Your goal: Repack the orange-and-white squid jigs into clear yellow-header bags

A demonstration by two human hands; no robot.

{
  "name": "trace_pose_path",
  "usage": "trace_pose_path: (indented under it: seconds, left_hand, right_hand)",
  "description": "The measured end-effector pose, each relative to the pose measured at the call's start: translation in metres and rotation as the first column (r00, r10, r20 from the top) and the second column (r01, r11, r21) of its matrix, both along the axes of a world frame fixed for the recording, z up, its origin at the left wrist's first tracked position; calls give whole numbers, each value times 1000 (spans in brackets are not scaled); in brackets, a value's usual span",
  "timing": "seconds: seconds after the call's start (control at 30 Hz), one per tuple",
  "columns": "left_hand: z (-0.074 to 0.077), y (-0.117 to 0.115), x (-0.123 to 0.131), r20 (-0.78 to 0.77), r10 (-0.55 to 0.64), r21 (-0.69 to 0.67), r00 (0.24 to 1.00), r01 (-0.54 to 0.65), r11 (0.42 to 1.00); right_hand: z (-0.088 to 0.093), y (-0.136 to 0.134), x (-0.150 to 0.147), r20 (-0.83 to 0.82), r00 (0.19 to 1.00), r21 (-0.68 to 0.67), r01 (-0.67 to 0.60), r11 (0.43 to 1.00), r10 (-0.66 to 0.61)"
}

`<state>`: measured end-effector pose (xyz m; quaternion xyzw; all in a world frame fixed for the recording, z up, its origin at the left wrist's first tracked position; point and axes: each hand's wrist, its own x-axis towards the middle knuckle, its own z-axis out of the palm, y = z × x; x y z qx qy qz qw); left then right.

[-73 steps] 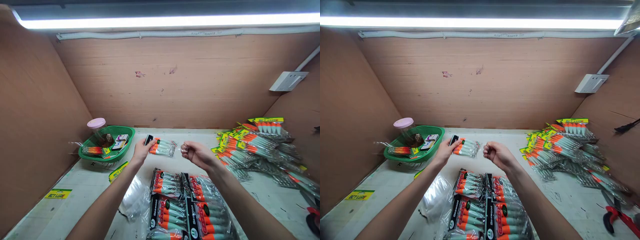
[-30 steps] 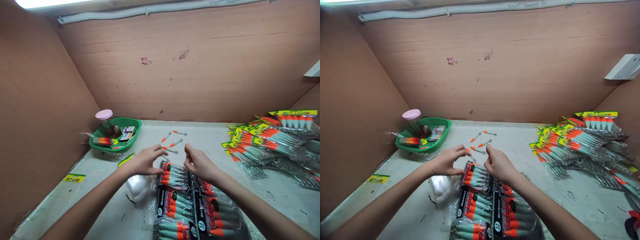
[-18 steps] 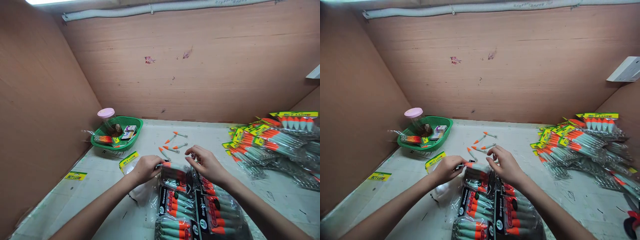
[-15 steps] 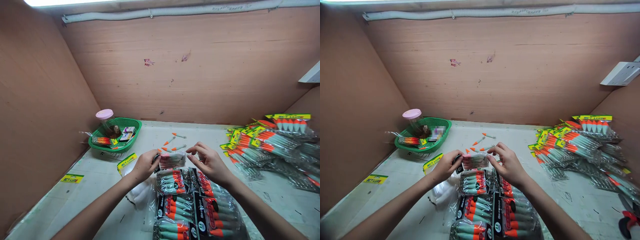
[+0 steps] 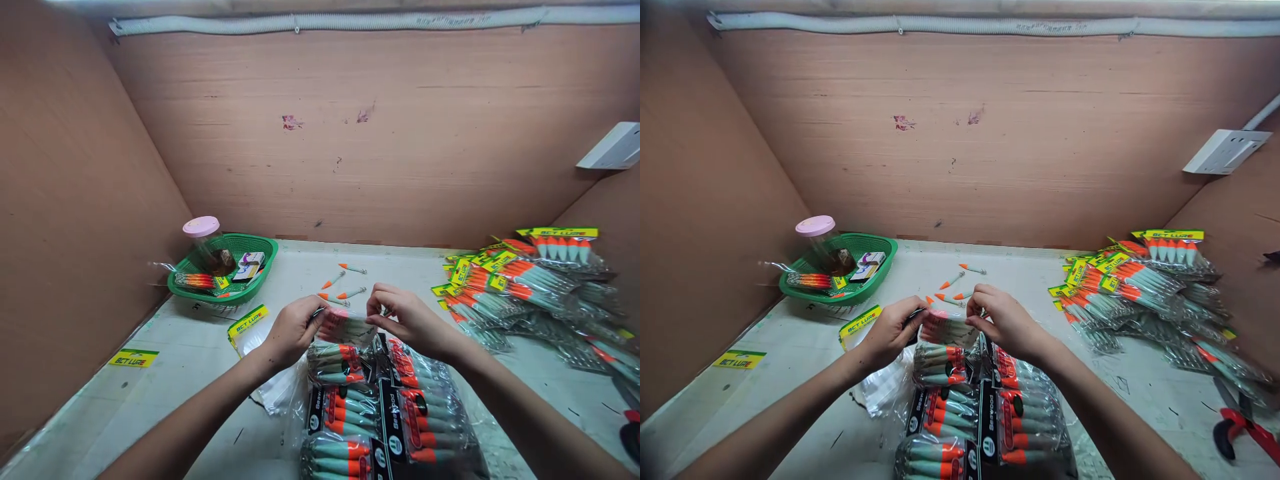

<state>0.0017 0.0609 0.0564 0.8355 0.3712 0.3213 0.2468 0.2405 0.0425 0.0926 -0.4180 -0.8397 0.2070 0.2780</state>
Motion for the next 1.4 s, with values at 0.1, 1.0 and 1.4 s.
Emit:
trace_pose_path:
  seconds: [0.1,1.0,1.4]
  left_hand:
    - [2,0,0,15,19,4,1000,-19,1000]
    - [11,11,13,79,-70,-210,994,86,974]
    - [0,26,13,104,47,-320,993,-12,947]
  right_hand:
    - [-2,-2,-2,-13,1000,-1,-26,1000,26]
    - [7,-5,-4,112,957,40,-273,961,267]
    - [27,-12,-4,165,907,-104,-375,921,387]
